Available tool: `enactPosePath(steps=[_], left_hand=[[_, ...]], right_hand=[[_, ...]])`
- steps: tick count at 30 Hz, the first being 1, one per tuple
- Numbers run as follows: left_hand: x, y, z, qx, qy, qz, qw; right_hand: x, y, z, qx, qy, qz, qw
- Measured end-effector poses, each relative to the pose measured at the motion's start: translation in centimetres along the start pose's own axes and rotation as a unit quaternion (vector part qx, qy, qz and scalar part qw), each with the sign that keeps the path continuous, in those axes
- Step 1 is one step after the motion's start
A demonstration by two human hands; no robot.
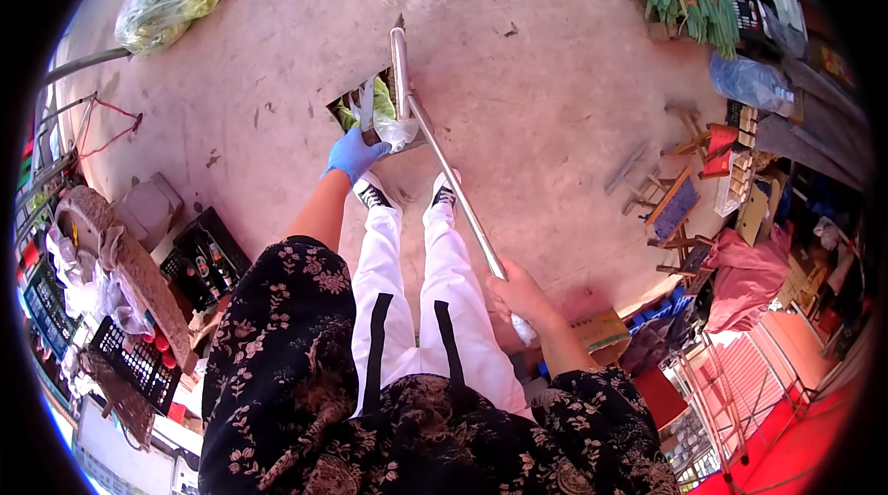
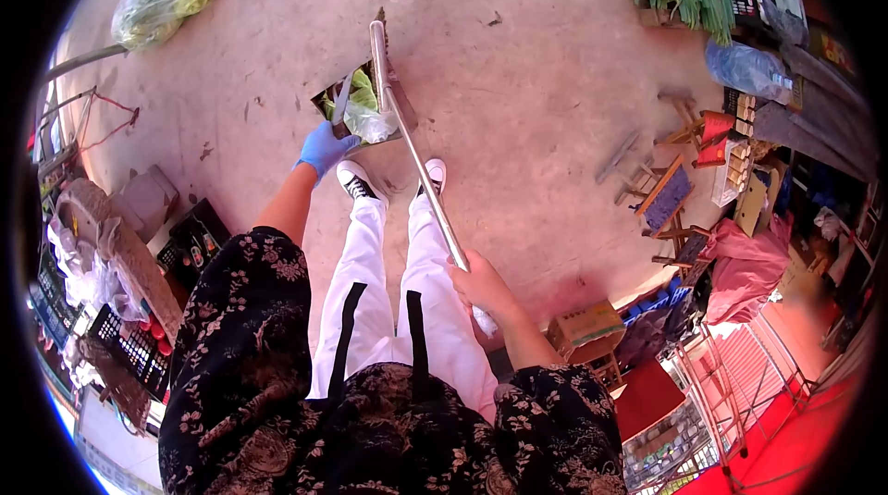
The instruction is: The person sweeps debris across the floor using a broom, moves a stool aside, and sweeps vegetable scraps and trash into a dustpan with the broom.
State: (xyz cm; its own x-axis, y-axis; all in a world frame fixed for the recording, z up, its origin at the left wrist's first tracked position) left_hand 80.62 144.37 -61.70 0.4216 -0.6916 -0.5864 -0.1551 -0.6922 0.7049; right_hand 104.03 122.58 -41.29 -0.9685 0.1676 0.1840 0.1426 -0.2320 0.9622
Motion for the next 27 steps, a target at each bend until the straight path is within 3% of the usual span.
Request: enactPosePath(steps=[3, 7, 10, 13, 17, 20, 27], left_hand=[[-0.7, 0.6, 1.6, -0.01, 0.03, -0.009, 0.999], [-1.3, 1.1, 5.6, -0.031, 0.054, -0.009, 0.998], [-1.2, 1.3, 7.5, -0.047, 0.053, -0.013, 0.997], [-1.7, 1.9, 7.0, -0.06, 0.045, -0.018, 0.997], [-2.0, 1.7, 7.7, -0.052, 0.053, -0.025, 0.997], [-2.5, 1.6, 8.9, -0.054, 0.114, -0.03, 0.992], [-4.8, 5.3, 13.9, -0.129, 0.198, -0.031, 0.971]], right_hand=[[-0.4, 3.2, 0.7, 0.006, 0.067, -0.071, 0.995], [-0.6, 0.0, 1.3, -0.054, 0.193, -0.147, 0.969], [1.6, -5.6, 1.4, -0.056, 0.132, -0.141, 0.979], [4.2, -8.9, -1.2, -0.031, 0.069, -0.058, 0.995], [6.5, -6.1, -2.4, 0.008, 0.125, 0.02, 0.992], [6.4, -3.7, -2.3, 0.006, 0.207, 0.019, 0.978], [6.6, 2.7, 0.9, 0.027, 0.217, -0.001, 0.976]])
Point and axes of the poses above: each hand's wrist, its own y-axis away from the middle knuckle, its own x-axis out of the palm, z = x × y, the point moved 1 cm from there along -y, towards the middle knuckle
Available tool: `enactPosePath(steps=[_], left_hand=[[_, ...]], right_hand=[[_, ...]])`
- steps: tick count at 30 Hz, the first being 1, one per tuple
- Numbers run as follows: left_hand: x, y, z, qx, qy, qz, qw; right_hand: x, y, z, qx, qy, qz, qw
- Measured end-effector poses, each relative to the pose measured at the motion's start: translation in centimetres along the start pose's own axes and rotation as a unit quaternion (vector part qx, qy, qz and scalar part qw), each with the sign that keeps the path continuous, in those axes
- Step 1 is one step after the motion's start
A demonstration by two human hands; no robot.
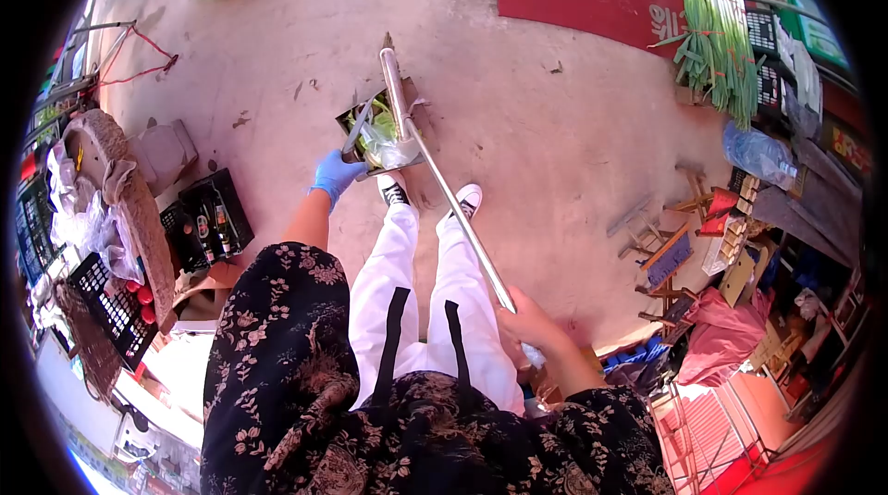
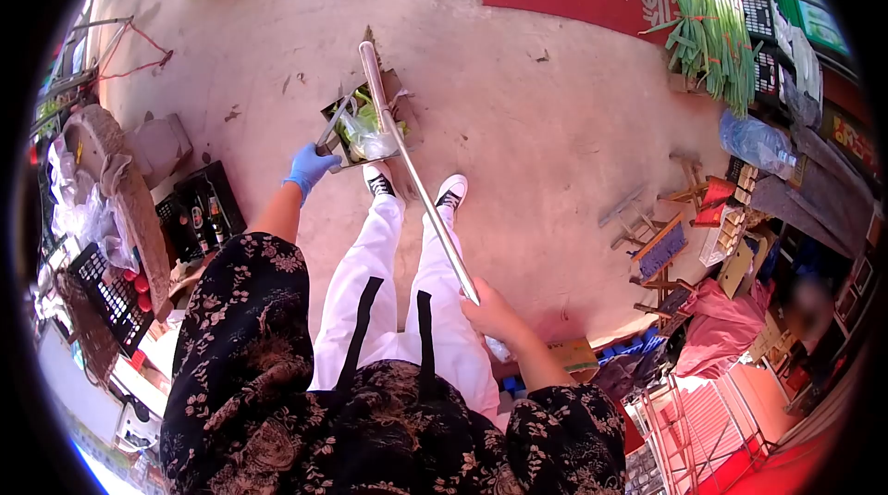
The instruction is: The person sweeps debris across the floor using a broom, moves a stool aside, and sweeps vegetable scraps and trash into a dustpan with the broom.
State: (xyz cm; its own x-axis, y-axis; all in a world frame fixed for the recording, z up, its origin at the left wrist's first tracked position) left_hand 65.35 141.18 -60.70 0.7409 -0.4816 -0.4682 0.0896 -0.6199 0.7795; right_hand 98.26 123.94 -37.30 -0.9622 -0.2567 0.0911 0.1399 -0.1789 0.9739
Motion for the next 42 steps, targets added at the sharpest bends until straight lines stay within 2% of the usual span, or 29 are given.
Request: enactPosePath(steps=[5, 8, 11, 14, 19, 22, 25, 28, 30, 34, 36, 37, 38, 41, 42], left_hand=[[-3.4, 1.5, 4.5, -0.037, 0.048, -0.076, 0.995], [-4.5, 1.0, 8.2, -0.06, 0.075, -0.111, 0.989], [-4.7, -0.3, 13.2, -0.089, 0.176, -0.1, 0.975], [-5.9, 0.4, 15.2, -0.105, 0.203, -0.157, 0.961], [-5.9, -0.2, 21.1, -0.138, 0.284, -0.17, 0.934], [-4.2, -2.6, 26.4, -0.137, 0.316, -0.182, 0.921], [-7.4, -0.3, 22.7, -0.167, 0.345, -0.206, 0.9], [-6.9, -2.9, 26.1, -0.146, 0.377, -0.177, 0.897], [-7.7, -2.6, 26.0, -0.156, 0.384, -0.175, 0.893], [-9.1, -0.1, 23.6, -0.156, 0.394, -0.193, 0.885], [-6.7, -1.7, 26.1, -0.114, 0.462, -0.194, 0.858], [-9.7, 1.5, 22.1, -0.081, 0.519, -0.163, 0.835], [-8.9, 1.1, 22.8, -0.109, 0.47, -0.232, 0.845], [-9.7, 2.5, 22.1, -0.1, 0.443, -0.304, 0.837], [-10.8, 3.3, 21.0, -0.075, 0.483, -0.299, 0.82]], right_hand=[[-1.9, 4.5, 2.6, 0.03, -0.037, 0.025, 0.999], [-2.1, 5.0, 5.0, 0.0, -0.013, 0.018, 1.0], [-1.1, 2.4, 7.8, -0.032, 0.0, 0.021, 0.999], [0.9, -1.5, 12.7, -0.061, 0.048, 0.003, 0.997], [4.9, -9.4, 19.4, -0.12, 0.201, -0.025, 0.972], [9.2, -12.9, 23.2, -0.116, 0.363, -0.065, 0.922], [12.5, -17.8, 22.6, -0.125, 0.479, -0.082, 0.865], [14.5, -19.2, 20.3, -0.075, 0.526, -0.029, 0.847], [14.6, -17.3, 19.1, -0.064, 0.546, -0.003, 0.835], [12.9, -10.5, 17.5, -0.093, 0.497, 0.034, 0.862], [11.9, -6.8, 17.4, -0.1, 0.544, 0.035, 0.833], [10.9, -5.6, 16.6, -0.142, 0.514, 0.035, 0.845], [10.1, -4.1, 16.3, -0.161, 0.503, 0.034, 0.849], [10.3, 2.3, 19.5, -0.09, 0.456, 0.045, 0.884], [9.7, 3.8, 20.0, -0.068, 0.432, 0.048, 0.898]])
Point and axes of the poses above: each hand's wrist, its own y-axis away from the middle knuckle, its own x-axis out of the palm, z = x × y, the point moved 1 cm from there along -y, towards the middle knuckle
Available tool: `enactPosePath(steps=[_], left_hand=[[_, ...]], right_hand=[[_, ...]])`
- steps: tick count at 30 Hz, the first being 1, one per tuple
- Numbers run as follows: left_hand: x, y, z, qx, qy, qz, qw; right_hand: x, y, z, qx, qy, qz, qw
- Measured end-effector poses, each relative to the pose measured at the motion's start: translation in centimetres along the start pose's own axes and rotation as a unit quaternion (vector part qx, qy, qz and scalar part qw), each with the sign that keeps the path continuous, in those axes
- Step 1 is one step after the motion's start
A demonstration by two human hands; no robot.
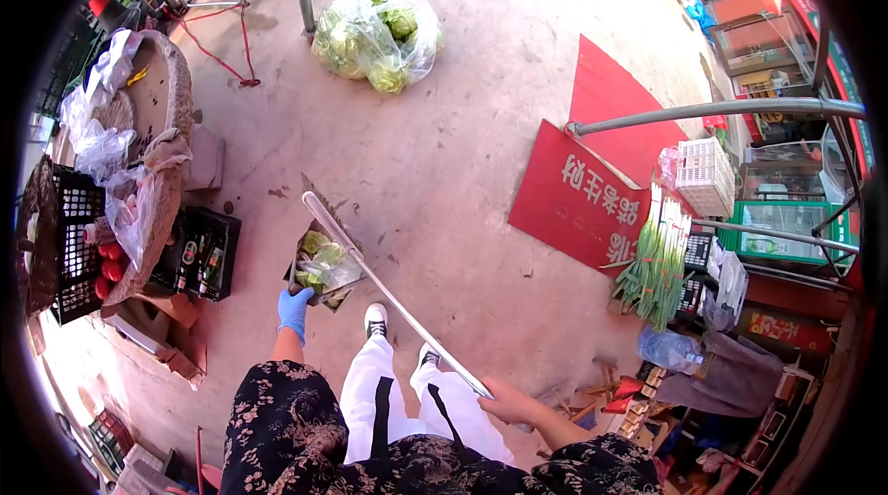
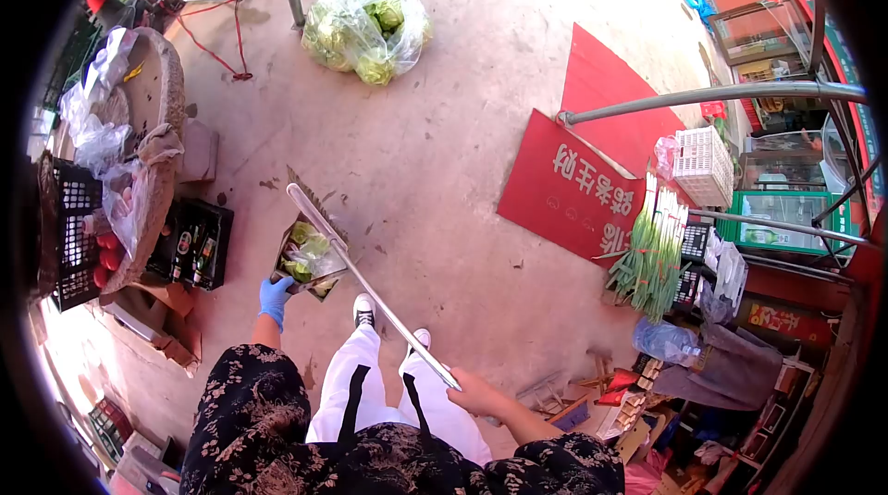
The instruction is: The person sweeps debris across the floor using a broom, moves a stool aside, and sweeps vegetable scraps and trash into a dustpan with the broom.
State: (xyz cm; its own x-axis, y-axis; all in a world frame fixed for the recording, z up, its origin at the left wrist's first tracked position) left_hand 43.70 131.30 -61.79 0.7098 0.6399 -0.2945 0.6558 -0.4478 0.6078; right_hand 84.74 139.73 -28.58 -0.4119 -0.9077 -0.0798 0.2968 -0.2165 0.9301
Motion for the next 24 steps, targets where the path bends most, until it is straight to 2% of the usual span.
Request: enactPosePath(steps=[2, 5, 7, 10, 13, 15, 16, 19, 20, 24], left_hand=[[-0.2, 1.4, -2.7, 0.001, 0.088, 0.027, 0.996], [0.4, 2.6, -5.9, -0.006, 0.11, 0.044, 0.993], [1.9, 3.3, -8.4, 0.011, 0.115, 0.023, 0.993], [6.2, 4.0, -12.2, 0.048, 0.176, 0.039, 0.982], [11.2, 5.9, -18.7, 0.038, 0.174, 0.004, 0.984], [14.6, 4.9, -20.7, 0.044, 0.167, 0.015, 0.985], [16.3, 4.6, -22.1, 0.047, 0.175, 0.015, 0.983], [21.8, 3.7, -26.9, 0.054, 0.198, 0.018, 0.979], [23.7, 3.1, -28.4, 0.05, 0.209, 0.015, 0.977], [30.1, 0.7, -34.9, 0.043, 0.24, 0.034, 0.969]], right_hand=[[-0.9, 1.9, -1.7, 0.015, -0.033, 0.006, 0.999], [-3.0, 5.0, -2.2, 0.002, -0.083, -0.025, 0.996], [-4.1, 6.1, -2.9, -0.015, -0.12, -0.027, 0.992], [-6.5, 7.0, -3.5, -0.044, -0.14, -0.063, 0.987], [-9.0, 6.3, -4.3, -0.057, -0.161, -0.081, 0.982], [-12.0, 5.5, -4.2, -0.072, -0.202, -0.084, 0.973], [-13.1, 3.8, -6.0, -0.102, -0.198, -0.103, 0.969], [-19.8, 2.6, -4.8, -0.135, -0.172, -0.162, 0.962], [-22.4, 2.5, -4.3, -0.094, -0.24, -0.115, 0.959], [-30.8, 0.9, -3.3, -0.127, -0.357, -0.094, 0.921]])
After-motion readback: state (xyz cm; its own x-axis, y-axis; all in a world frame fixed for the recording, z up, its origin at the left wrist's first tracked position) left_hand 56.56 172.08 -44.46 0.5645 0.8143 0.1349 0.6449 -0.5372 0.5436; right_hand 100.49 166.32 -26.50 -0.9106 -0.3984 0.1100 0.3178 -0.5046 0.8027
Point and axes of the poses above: each hand's wrist, its own y-axis away from the middle knuckle, its own x-axis out of the palm, z = x × y, the point moved 1 cm from there along -y, towards the middle knuckle
